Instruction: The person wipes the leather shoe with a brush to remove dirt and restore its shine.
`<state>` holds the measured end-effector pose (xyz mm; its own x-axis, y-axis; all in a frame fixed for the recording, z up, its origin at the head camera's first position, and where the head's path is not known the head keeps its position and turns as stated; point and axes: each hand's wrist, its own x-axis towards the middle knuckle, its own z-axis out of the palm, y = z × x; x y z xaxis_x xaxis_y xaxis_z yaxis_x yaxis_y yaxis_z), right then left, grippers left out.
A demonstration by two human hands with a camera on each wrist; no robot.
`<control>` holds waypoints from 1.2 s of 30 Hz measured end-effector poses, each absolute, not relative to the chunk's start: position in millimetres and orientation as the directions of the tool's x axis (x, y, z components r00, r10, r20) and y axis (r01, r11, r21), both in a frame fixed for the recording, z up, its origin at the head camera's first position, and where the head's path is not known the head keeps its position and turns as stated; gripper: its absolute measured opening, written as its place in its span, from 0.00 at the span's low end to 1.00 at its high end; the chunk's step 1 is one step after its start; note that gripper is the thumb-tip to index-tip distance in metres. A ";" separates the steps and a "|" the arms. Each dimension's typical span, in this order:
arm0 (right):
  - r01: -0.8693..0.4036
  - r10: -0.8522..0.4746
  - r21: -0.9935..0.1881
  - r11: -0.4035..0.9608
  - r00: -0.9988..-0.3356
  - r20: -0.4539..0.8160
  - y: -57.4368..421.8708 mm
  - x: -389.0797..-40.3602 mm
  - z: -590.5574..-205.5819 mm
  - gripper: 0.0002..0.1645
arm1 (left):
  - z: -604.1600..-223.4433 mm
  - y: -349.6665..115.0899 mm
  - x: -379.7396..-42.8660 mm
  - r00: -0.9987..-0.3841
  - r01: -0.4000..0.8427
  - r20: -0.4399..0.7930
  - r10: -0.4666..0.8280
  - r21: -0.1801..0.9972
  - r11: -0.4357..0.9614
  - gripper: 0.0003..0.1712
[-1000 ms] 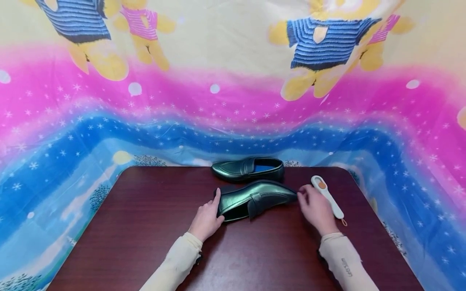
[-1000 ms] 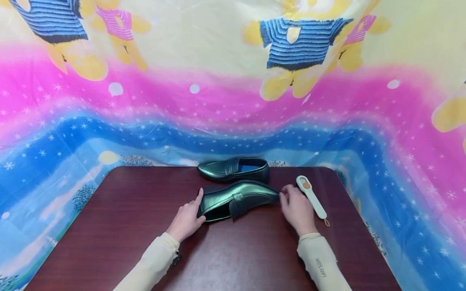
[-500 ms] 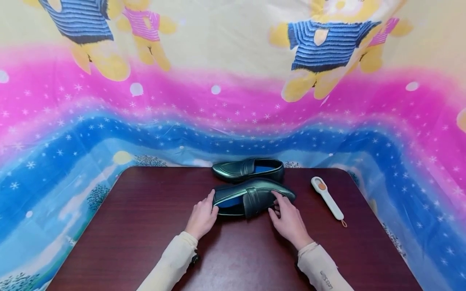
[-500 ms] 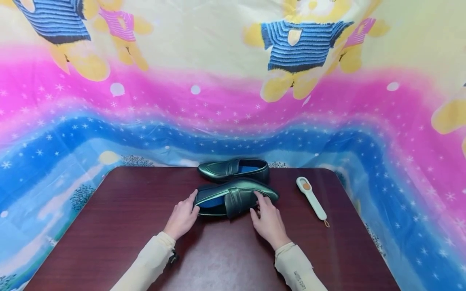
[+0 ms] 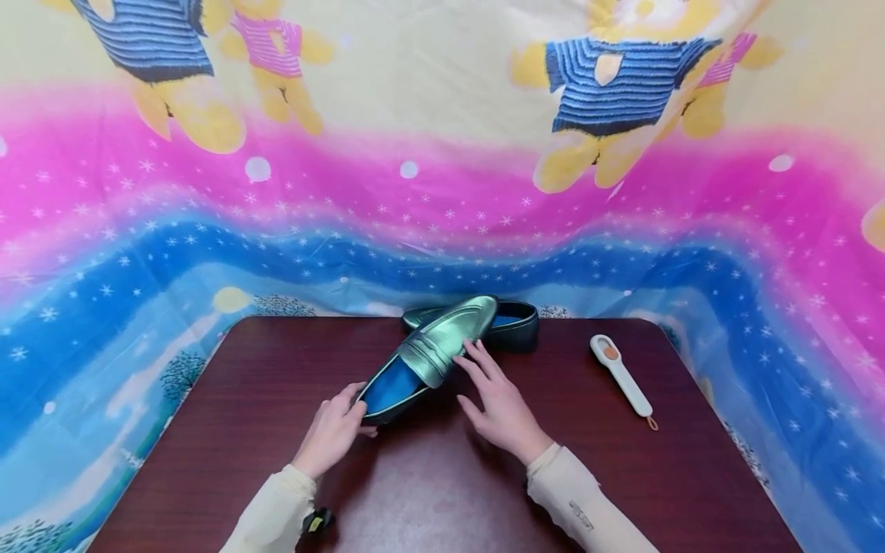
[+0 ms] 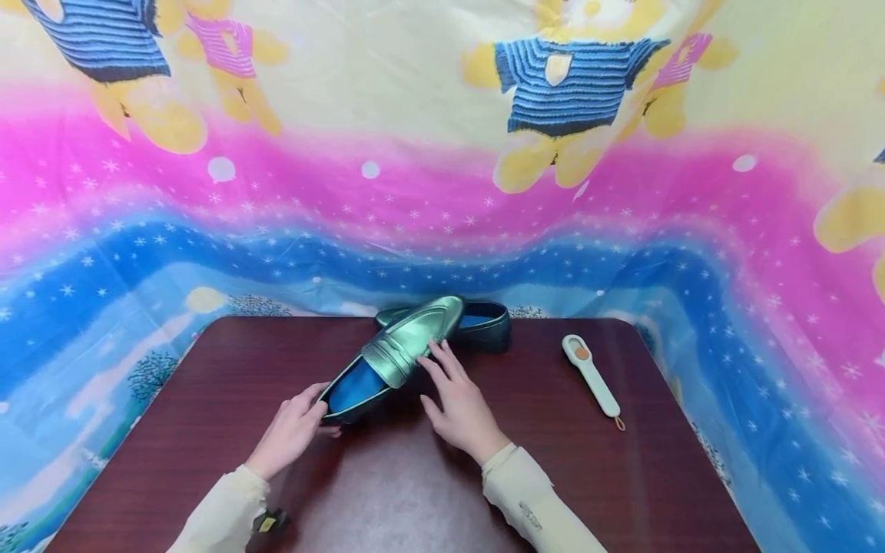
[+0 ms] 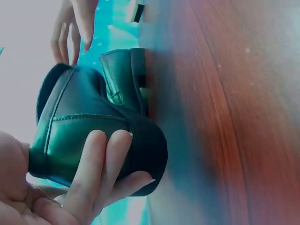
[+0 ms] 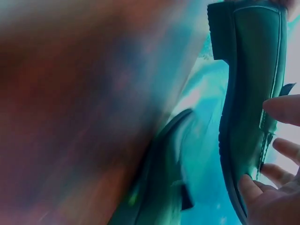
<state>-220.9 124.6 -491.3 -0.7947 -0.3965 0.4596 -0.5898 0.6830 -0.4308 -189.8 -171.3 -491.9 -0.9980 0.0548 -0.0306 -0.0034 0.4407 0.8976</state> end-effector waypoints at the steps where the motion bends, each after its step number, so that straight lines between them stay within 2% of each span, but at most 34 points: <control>1: -0.601 -0.408 -0.429 0.675 -0.788 0.462 117.8 -224.1 -489.6 0.40 | -491.0 -175.3 -187.4 -0.998 -0.022 -0.047 0.048 0.908 0.417 0.24; 7: -0.612 -0.482 -0.437 0.660 -0.790 0.378 73.1 -241.5 -490.0 0.44 | -487.7 -204.1 -177.4 -0.991 -0.132 -0.124 -0.044 0.920 0.368 0.23; 14: -0.577 -0.494 -0.471 0.668 -0.816 0.299 15.5 -250.3 -505.5 0.47 | -489.4 -245.1 -174.8 -0.970 -0.244 -0.224 -0.097 0.901 0.358 0.22; 21: -0.543 -0.547 -0.581 0.607 -0.815 0.190 -36.7 -251.1 -514.4 0.50 | -490.5 -284.6 -175.7 -0.948 -0.318 -0.300 -0.108 0.876 0.363 0.27; 30: -0.524 -0.649 -0.650 0.551 -0.758 0.061 -81.7 -257.7 -514.2 0.50 | -490.3 -320.8 -175.3 -0.932 -0.362 -0.337 -0.134 0.852 0.378 0.34; 36: -0.575 -0.726 -0.628 0.525 -0.688 0.023 -104.3 -253.4 -512.1 0.51 | -491.1 -339.5 -174.0 -0.920 -0.391 -0.353 -0.169 0.825 0.408 0.39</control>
